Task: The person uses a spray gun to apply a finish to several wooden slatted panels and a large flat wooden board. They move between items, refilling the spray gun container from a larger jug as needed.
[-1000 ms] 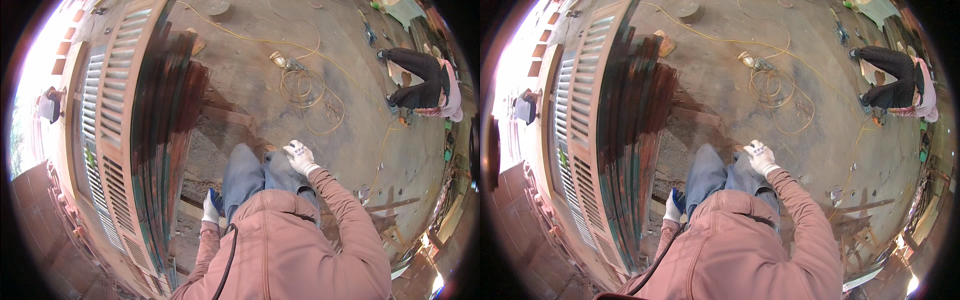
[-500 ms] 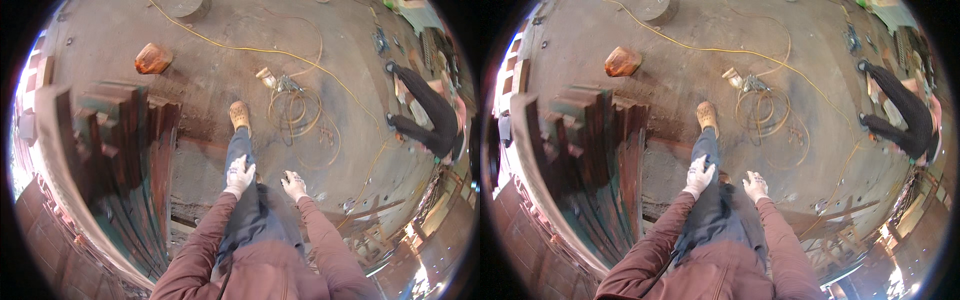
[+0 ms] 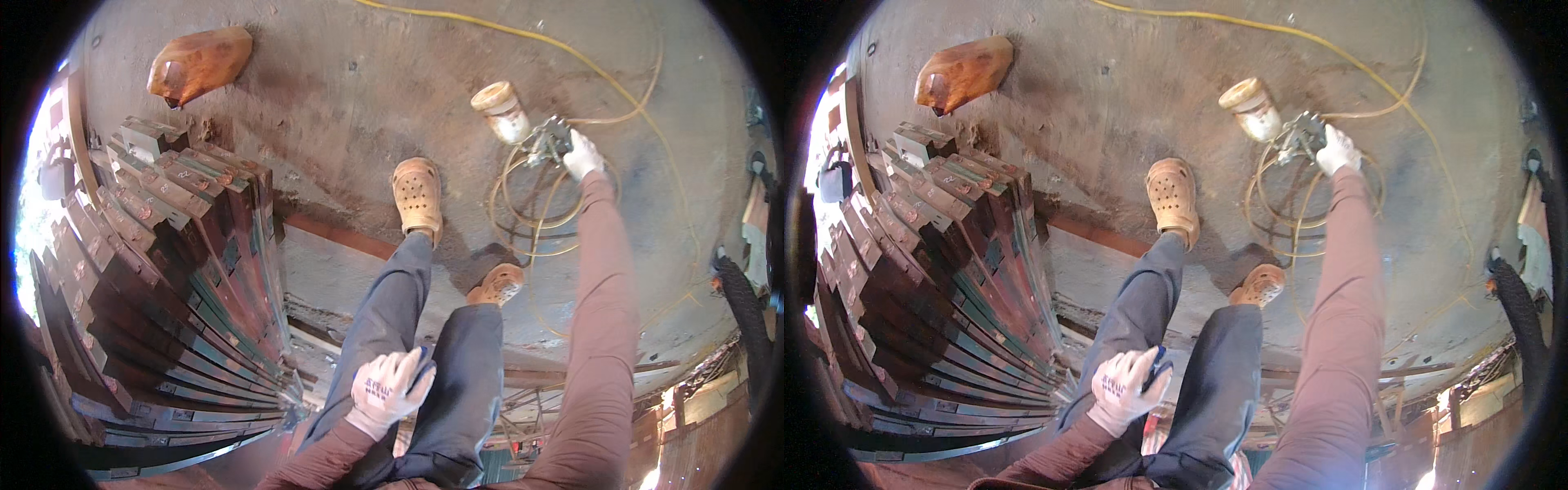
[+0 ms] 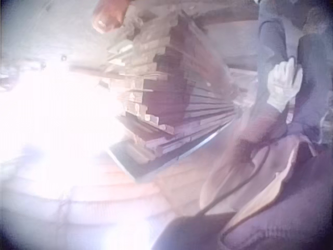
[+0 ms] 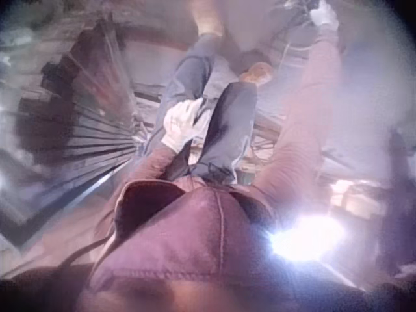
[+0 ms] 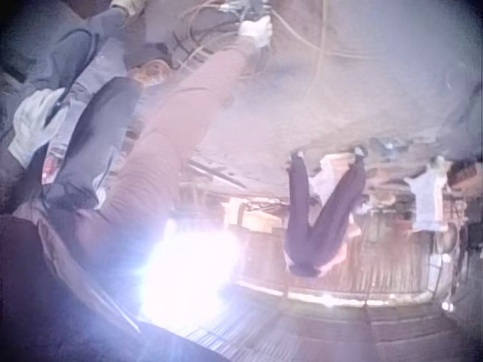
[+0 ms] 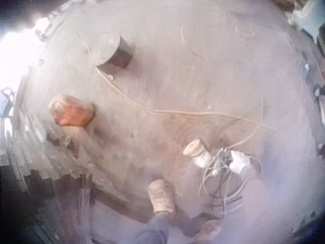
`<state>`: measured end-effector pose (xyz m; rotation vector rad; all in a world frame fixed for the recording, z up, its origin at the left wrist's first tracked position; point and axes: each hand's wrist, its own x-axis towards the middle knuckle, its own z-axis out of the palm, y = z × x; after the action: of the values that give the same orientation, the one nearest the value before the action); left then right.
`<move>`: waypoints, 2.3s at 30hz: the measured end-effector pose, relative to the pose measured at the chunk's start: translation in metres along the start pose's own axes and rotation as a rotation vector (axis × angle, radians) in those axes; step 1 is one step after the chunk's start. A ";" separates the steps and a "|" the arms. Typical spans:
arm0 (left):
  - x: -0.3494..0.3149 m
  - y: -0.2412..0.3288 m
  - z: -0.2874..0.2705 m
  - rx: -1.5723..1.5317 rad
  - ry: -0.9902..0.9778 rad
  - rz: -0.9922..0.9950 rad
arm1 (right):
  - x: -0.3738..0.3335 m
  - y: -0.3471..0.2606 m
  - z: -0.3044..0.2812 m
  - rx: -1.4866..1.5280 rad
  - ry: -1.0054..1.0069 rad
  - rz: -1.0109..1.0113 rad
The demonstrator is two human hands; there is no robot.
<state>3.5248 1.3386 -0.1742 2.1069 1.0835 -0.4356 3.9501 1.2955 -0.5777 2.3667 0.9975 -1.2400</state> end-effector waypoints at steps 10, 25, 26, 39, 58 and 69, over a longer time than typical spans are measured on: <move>-0.018 0.038 0.017 -0.081 0.087 -0.180 | -0.187 -0.045 0.009 0.242 -0.031 -0.117; -0.181 0.111 -0.069 -1.679 0.770 -0.471 | -0.700 -0.183 -0.243 0.137 0.017 -1.169; -0.189 0.114 -0.076 -1.580 0.891 -0.549 | -0.717 -0.187 -0.251 0.081 0.017 -1.268; -0.294 0.040 -0.296 -1.408 1.239 -0.287 | -0.814 -0.388 -0.323 0.174 -0.212 -1.535; -0.215 0.059 -0.421 -2.211 1.395 0.218 | -0.817 -0.690 -0.394 0.170 -0.714 -1.346; -0.291 0.056 -0.316 -2.001 1.605 -0.372 | -0.773 -0.862 -0.358 0.195 -0.257 -1.509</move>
<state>3.3909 1.3821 0.2353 -0.0048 1.4113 1.7552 3.2692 1.7634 0.3087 1.1603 2.7734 -1.9618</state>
